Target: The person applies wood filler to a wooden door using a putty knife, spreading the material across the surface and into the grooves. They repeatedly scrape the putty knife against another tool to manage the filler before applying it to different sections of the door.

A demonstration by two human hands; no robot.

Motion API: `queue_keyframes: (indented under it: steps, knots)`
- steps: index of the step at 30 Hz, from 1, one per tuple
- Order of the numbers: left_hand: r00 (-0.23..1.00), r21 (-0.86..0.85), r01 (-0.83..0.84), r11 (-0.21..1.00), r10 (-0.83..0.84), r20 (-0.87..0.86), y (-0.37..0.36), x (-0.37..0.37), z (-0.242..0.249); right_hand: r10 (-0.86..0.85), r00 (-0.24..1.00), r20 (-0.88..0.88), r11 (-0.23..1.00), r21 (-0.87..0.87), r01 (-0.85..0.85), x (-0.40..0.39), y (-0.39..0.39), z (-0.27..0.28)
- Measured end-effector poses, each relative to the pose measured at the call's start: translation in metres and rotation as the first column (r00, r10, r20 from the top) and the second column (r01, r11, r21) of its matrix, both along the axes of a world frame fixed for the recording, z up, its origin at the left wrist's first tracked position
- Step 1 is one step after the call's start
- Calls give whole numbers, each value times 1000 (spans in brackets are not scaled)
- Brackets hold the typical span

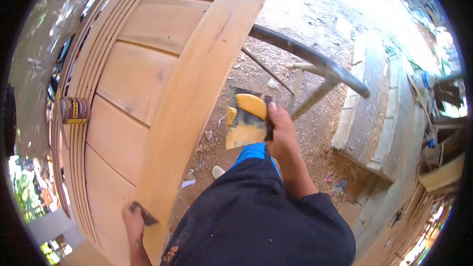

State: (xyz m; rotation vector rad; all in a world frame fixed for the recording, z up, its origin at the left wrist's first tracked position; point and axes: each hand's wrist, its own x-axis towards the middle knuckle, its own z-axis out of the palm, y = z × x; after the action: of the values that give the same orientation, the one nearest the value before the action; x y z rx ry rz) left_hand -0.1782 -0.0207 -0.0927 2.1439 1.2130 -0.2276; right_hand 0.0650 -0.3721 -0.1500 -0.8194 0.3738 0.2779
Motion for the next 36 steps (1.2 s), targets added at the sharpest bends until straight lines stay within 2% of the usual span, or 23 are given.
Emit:
queue_keyframes:
  steps: [2,4,5,6,7,8,10,12,14,15,16,17,18,20,22,24,26,27,28,31,33,36]
  knots:
    - [994,109,78,991,-69,-85,-25,71,-5,-20,999,40,999,-41,21,43,-33,-20]
    - [996,136,94,986,-93,-12,-57,148,-9,-42,991,127,985,-163,63,89,-66,-29]
    - [997,53,81,995,-80,-17,-67,184,-13,-91,993,76,970,-220,106,112,-79,-27]
    - [994,59,105,993,-106,18,-93,233,-2,-24,996,84,972,-229,43,133,-97,-26]
    - [982,93,170,981,-160,-103,-113,278,7,-18,998,59,964,-265,33,150,-111,-22]
    - [974,109,226,968,-221,-57,-124,306,0,-11,999,49,952,-304,26,168,-124,-19]
    - [976,48,216,975,-214,-48,-168,378,13,56,997,61,968,-249,-39,198,-147,-17]
    - [960,106,280,954,-275,-61,-194,427,12,55,998,34,963,-265,-44,220,-157,-19]
    - [946,48,313,948,-307,-105,-216,469,13,73,997,4,946,-316,-68,234,-164,-18]
    - [923,78,373,925,-361,-133,-227,487,10,49,999,-21,971,-233,-53,239,-170,-21]
    - [896,104,434,895,-417,-155,-238,505,7,44,999,-28,941,-334,-51,242,-171,-23]
    - [784,170,620,766,-616,-80,-248,521,9,39,999,-30,899,-434,-48,246,-172,-26]
    - [622,249,760,600,-783,-15,-257,538,12,52,998,-19,884,-464,-55,251,-175,-27]
    - [729,-27,681,732,-673,129,-273,581,14,76,997,1,850,-523,-64,261,-179,-30]
    - [732,-113,681,724,-676,81,-282,625,11,21,999,-43,884,-465,-39,272,-182,-27]
    - [659,-99,748,657,-752,-5,-277,664,45,18,1000,-3,905,-426,-17,284,-184,-17]
    - [469,124,875,469,-883,31,-272,675,52,-8,1000,2,932,-361,8,292,-192,-8]
    - [313,341,884,319,-947,72,-263,664,38,3,999,32,894,-449,12,293,-198,-12]
    - [151,553,816,167,-986,76,-254,656,27,13,998,58,845,-534,20,293,-204,-15]
    - [74,306,952,13,-979,-189,-237,625,17,-48,998,28,920,-388,55,302,-201,-10]
    - [63,422,905,49,-998,-18,-226,576,-6,-99,994,-47,976,-200,87,305,-192,3]
    - [141,480,869,118,-990,-12,-209,483,-24,-51,997,-52,969,-242,37,300,-198,-10]
